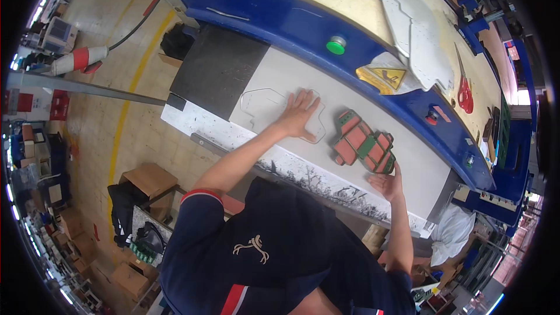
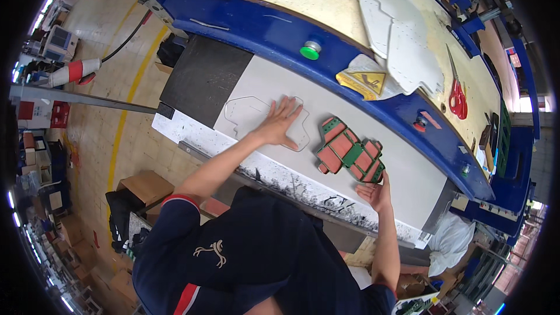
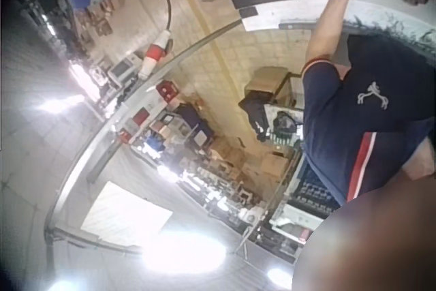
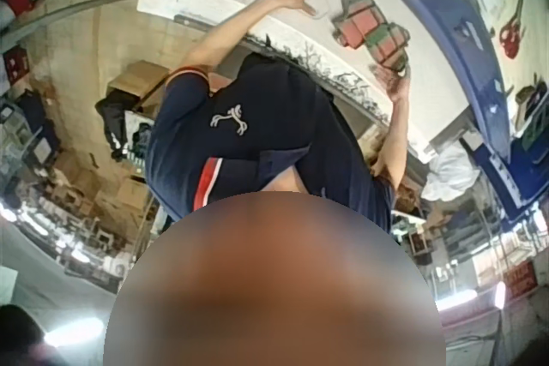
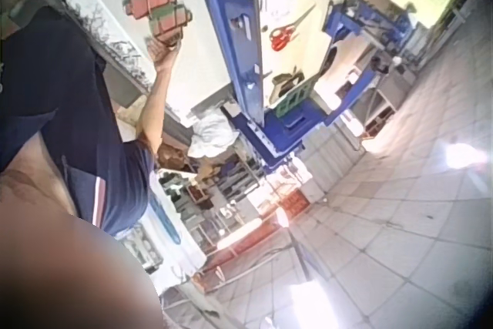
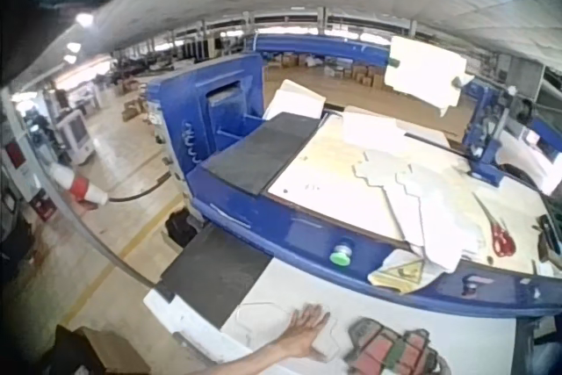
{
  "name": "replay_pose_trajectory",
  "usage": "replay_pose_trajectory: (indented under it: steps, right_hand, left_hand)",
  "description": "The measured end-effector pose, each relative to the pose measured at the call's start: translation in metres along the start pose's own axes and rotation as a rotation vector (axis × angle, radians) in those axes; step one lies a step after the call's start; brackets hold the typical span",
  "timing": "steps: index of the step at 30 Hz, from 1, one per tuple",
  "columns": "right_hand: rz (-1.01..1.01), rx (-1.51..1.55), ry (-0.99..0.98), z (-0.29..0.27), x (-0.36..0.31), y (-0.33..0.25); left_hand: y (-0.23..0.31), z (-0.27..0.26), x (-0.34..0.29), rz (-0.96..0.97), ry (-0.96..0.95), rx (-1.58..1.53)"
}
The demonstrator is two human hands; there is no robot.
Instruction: Cutting shoe components from a sheet of material using an industrial press and scissors.
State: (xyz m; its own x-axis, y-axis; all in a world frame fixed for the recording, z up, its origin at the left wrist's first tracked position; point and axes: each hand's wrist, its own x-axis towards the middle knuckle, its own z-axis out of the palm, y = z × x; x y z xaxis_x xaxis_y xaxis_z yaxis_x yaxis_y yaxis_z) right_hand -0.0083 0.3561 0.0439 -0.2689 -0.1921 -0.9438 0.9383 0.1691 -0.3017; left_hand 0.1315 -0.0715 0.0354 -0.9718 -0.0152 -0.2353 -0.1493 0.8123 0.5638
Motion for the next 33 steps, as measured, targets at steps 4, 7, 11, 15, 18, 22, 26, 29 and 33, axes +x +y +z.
replay_pose_trajectory:
  steps: [4, 7, 11, 15, 18, 22, 26, 29, 33]
  right_hand:
    - [-0.869, -1.008, 0.450, -0.063, 0.021, 0.021]
    - [-1.405, -1.207, 0.518, -0.035, 0.025, 0.016]
    - [-1.447, -1.179, 0.415, -0.031, 0.053, -0.019]
    - [-1.427, -1.252, 0.290, -0.017, 0.061, -0.058]
    - [-1.408, -1.293, 0.313, -0.017, 0.063, -0.059]
    - [-1.361, -1.269, 0.301, -0.016, 0.064, -0.057]
    - [-1.378, -1.283, 0.313, -0.016, 0.063, -0.058]
    - [-1.377, -1.277, 0.318, -0.013, 0.063, -0.055]
    - [-1.376, -1.261, 0.332, -0.007, 0.056, -0.052]
  left_hand:
    - [0.033, 0.035, 0.005, -0.055, 0.048, 0.026]
    - [0.047, 0.056, 0.005, -0.152, 0.145, 0.021]
    - [0.048, 0.069, 0.010, -0.229, 0.248, 0.033]
    - [0.055, 0.073, 0.001, -0.299, 0.288, 0.050]
    - [0.056, 0.067, 0.002, -0.309, 0.309, 0.029]
    - [0.053, 0.069, -0.004, -0.268, 0.345, -0.016]
    - [0.047, 0.070, -0.006, -0.238, 0.351, -0.024]
    - [0.040, 0.068, -0.003, -0.208, 0.384, -0.049]
    - [0.041, 0.080, -0.010, -0.199, 0.387, -0.091]
